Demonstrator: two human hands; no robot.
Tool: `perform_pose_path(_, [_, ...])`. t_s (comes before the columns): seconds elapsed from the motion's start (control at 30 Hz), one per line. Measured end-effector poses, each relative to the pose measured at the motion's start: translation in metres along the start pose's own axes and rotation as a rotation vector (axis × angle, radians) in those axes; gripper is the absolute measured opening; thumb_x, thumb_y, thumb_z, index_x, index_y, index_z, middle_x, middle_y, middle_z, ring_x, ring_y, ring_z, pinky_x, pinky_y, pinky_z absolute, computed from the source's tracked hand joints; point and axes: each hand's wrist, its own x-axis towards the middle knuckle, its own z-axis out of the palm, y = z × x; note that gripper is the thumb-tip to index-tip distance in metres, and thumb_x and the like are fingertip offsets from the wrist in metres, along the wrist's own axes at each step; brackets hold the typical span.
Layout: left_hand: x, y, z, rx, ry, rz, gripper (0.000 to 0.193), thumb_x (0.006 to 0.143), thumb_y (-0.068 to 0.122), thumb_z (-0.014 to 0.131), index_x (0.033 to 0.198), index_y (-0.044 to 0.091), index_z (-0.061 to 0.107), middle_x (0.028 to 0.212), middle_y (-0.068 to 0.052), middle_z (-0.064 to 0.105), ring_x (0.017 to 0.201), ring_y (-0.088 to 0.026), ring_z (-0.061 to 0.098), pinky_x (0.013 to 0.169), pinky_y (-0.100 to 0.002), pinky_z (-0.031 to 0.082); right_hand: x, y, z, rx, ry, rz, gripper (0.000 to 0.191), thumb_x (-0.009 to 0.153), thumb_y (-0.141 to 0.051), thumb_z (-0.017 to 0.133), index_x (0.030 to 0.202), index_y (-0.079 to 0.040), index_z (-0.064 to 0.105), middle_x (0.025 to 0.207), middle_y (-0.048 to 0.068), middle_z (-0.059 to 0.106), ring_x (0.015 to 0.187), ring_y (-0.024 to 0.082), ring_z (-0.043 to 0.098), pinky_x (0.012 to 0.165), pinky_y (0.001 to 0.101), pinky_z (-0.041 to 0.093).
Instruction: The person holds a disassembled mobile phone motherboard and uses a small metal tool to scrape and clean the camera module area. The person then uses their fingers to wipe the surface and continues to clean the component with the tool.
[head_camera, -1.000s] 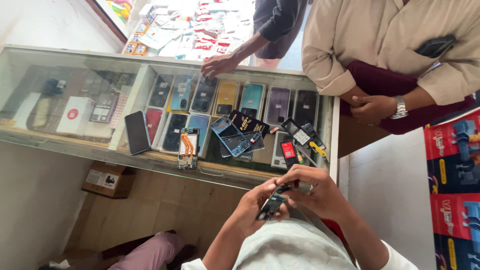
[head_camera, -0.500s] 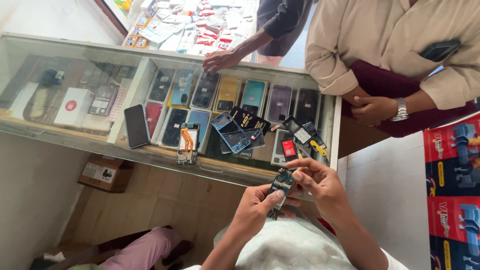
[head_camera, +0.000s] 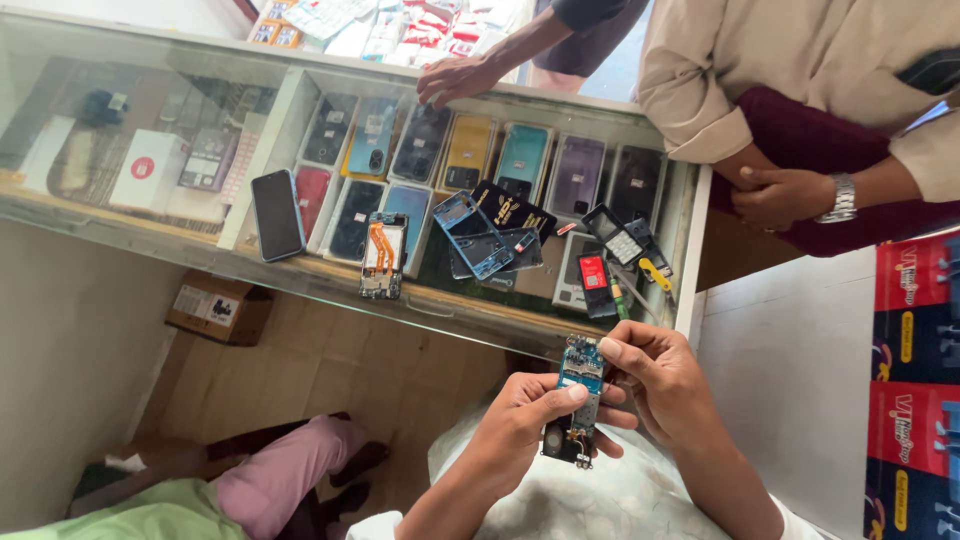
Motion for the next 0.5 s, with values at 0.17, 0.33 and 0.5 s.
perform_pose_path(0.17, [-0.003, 0.002, 0.001, -0.021, -0.015, 0.019, 0.052, 0.098, 0.029, 0.061, 0.125, -0.015, 0.065, 0.107, -0.025, 0.075, 0.087, -0.031, 0.076, 0.084, -0.035, 0.061, 0.003, 0.002, 0.002, 0.004, 0.035, 0.028, 0.019, 0.096, -0.012, 0.068, 0.084, 0.002, 0.063, 0.075, 0.010, 0.068, 0.060, 0.010, 0.061, 0.052, 0.0243, 0.051])
perform_pose_path(0.33, [0.001, -0.004, -0.004, -0.003, 0.005, 0.031, 0.049, 0.100, 0.027, 0.058, 0.124, -0.015, 0.066, 0.107, -0.025, 0.075, 0.087, -0.031, 0.076, 0.083, -0.035, 0.062, 0.004, 0.006, -0.001, -0.007, 0.060, 0.020, 0.019, 0.095, -0.012, 0.070, 0.085, 0.002, 0.063, 0.075, 0.009, 0.067, 0.060, 0.010, 0.061, 0.053, 0.0245, 0.050])
perform_pose_path(0.5, [0.013, -0.017, -0.012, 0.111, 0.074, 0.091, 0.042, 0.104, 0.022, 0.053, 0.124, -0.013, 0.067, 0.108, -0.023, 0.076, 0.087, -0.029, 0.077, 0.075, -0.034, 0.063, 0.002, 0.010, -0.008, -0.077, 0.064, 0.004, 0.022, 0.095, -0.017, 0.070, 0.089, 0.003, 0.064, 0.081, 0.008, 0.069, 0.068, 0.010, 0.064, 0.059, 0.0257, 0.054])
